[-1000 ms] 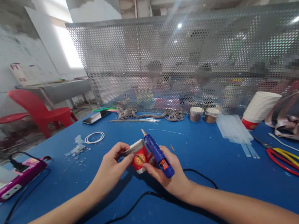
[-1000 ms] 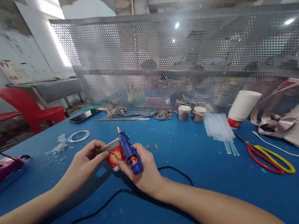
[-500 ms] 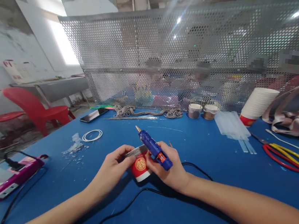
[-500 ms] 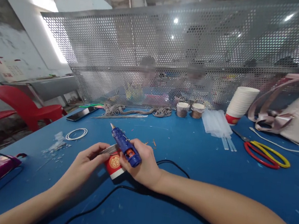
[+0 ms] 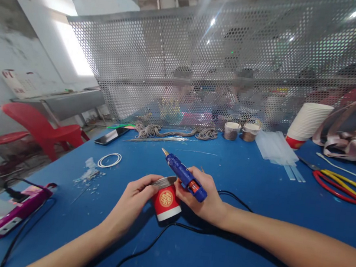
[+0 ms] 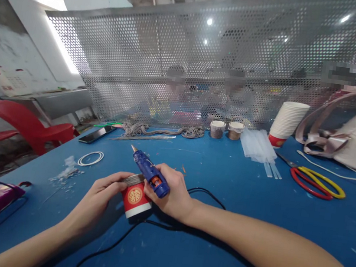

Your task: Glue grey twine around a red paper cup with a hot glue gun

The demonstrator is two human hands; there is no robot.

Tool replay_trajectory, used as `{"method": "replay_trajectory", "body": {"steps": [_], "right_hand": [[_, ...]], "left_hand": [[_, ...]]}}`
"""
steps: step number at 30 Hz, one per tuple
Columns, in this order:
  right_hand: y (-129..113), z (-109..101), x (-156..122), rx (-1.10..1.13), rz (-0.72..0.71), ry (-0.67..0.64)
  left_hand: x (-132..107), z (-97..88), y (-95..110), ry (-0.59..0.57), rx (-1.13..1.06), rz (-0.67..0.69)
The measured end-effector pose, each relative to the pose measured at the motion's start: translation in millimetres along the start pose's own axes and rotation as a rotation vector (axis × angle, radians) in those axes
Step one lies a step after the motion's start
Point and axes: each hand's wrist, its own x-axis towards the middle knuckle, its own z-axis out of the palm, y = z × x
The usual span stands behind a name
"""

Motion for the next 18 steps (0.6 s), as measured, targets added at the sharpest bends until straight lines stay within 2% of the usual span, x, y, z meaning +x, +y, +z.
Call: {"method": "replay_trajectory", "body": {"steps": [10,18], "right_hand": [[-5.0,-1.9,-2.4,0.076,0.022,-0.063],[-9.5,-3.2,-1.0,0.106,-0.032,-0.084]], "left_hand": [[-0.4,1.8,4.6,0.030,0.072,-0.004],[0.2,2.5,2.4,0.042,0.064,0.006]]}}
